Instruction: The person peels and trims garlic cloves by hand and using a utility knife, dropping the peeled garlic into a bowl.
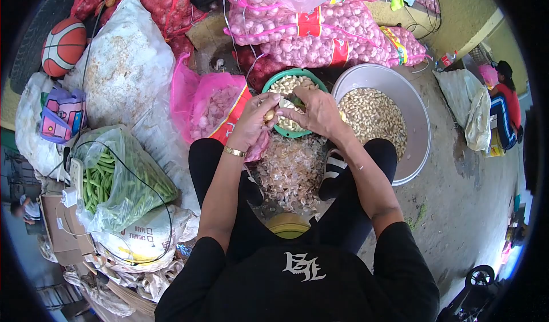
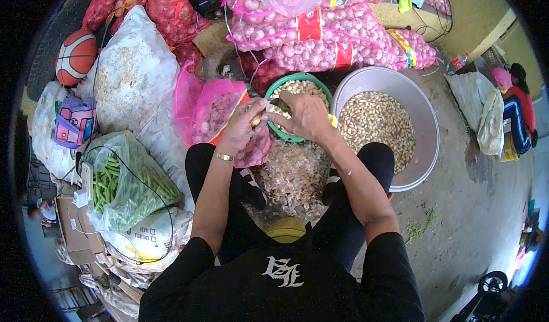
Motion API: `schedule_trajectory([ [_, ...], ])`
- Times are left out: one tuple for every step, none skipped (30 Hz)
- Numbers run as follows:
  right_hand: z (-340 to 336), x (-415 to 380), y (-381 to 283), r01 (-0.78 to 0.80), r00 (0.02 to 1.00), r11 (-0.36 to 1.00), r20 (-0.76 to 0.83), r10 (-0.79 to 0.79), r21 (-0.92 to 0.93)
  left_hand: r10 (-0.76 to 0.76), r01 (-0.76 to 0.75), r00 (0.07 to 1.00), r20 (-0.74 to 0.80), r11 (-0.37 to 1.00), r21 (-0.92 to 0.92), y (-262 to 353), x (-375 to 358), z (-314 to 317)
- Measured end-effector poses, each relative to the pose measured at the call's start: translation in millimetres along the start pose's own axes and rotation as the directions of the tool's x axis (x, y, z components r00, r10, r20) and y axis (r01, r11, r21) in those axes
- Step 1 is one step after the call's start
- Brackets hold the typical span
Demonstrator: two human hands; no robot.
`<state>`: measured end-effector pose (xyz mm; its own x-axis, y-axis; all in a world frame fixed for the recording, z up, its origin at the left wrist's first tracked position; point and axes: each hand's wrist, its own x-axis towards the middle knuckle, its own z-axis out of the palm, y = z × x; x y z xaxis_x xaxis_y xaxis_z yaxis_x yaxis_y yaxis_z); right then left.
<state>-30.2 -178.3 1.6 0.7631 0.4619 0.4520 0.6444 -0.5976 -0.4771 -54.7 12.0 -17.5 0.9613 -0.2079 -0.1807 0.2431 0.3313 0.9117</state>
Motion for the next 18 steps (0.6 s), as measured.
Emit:
schedule_trajectory([
  [0.3,0.2,0.8,0.000,1.000,1.000,0.000,0.000,0.000,-0.020,0.020,1.000,0.003,1.000,-0.013,2.2,-0.6,1.1],
  [0.8,0.5,2.3,0.013,1.000,1.000,-0.006,-0.013,-0.020,-0.040,0.040,0.999,0.006,0.999,-0.025,4.1,-1.1,1.9],
  [0.5,1.0,2.3,0.026,1.000,0.999,-0.011,-0.026,-0.041,-0.040,0.040,0.999,0.006,0.999,-0.025,4.8,-1.2,2.2],
  [-0.3,1.3,1.4,0.026,1.000,0.999,-0.011,-0.026,-0.041,-0.031,0.031,0.999,0.015,0.999,-0.029,5.3,-0.9,2.4],
  [-1.7,1.5,0.0,0.018,1.000,0.999,-0.010,-0.018,-0.040,-0.022,0.023,0.999,0.025,0.999,-0.032,5.4,-0.7,2.5],
  [-2.5,1.7,-1.1,0.010,1.000,0.999,-0.009,-0.010,-0.039,-0.023,0.024,0.999,0.025,0.999,-0.032,4.6,-0.4,2.0],
  [-2.3,1.9,-0.7,0.010,1.000,0.999,-0.010,-0.010,-0.039,-0.028,0.029,0.999,0.025,0.999,-0.029,3.5,0.3,1.1],
  [-2.1,1.9,0.1,0.016,1.000,0.999,-0.012,-0.017,-0.052,-0.033,0.034,0.999,0.024,0.999,-0.025,2.8,0.6,0.5],
  [-2.3,2.1,0.2,0.023,1.000,0.998,-0.014,-0.024,-0.066,-0.033,0.034,0.999,0.024,0.999,-0.025,2.9,0.5,0.6],
  [-3.5,2.5,-0.3,0.023,1.000,0.998,-0.015,-0.024,-0.067,-0.036,0.037,0.999,0.031,0.999,-0.039,3.2,0.4,0.8],
  [-5.3,2.8,-1.5,0.015,1.000,0.995,0.019,-0.013,-0.099,-0.038,0.040,0.999,0.037,0.998,-0.053,3.5,0.1,1.1],
  [-6.3,2.9,-2.4,0.008,0.999,0.991,0.052,-0.001,-0.131,-0.039,0.041,0.999,0.037,0.998,-0.053,4.0,-0.5,1.8],
  [-4.8,2.7,-1.4,0.008,0.999,0.991,0.052,-0.001,-0.131,-0.041,0.043,0.999,0.030,0.997,-0.058,4.8,-1.0,2.9],
  [-2.3,2.5,0.4,0.018,1.000,0.993,0.028,-0.015,-0.117,-0.044,0.045,0.999,0.022,0.997,-0.062,5.0,-1.3,3.6],
  [-1.0,2.6,1.1,0.028,1.000,0.994,0.004,-0.028,-0.104,-0.045,0.046,0.999,0.022,0.997,-0.063,4.6,-1.3,3.3],
  [-0.6,2.7,1.3,0.028,1.000,0.994,0.004,-0.028,-0.104,-0.043,0.044,0.999,0.017,0.997,-0.058,4.0,-0.8,2.8],
  [-0.7,2.8,0.9,0.029,1.000,0.994,0.011,-0.028,-0.109,-0.042,0.042,0.999,0.012,0.998,-0.054,3.1,-0.5,2.7],
  [-0.7,2.7,0.5,0.030,0.999,0.993,0.017,-0.028,-0.114,-0.043,0.044,0.999,0.013,0.998,-0.055,2.4,-0.3,2.7],
])
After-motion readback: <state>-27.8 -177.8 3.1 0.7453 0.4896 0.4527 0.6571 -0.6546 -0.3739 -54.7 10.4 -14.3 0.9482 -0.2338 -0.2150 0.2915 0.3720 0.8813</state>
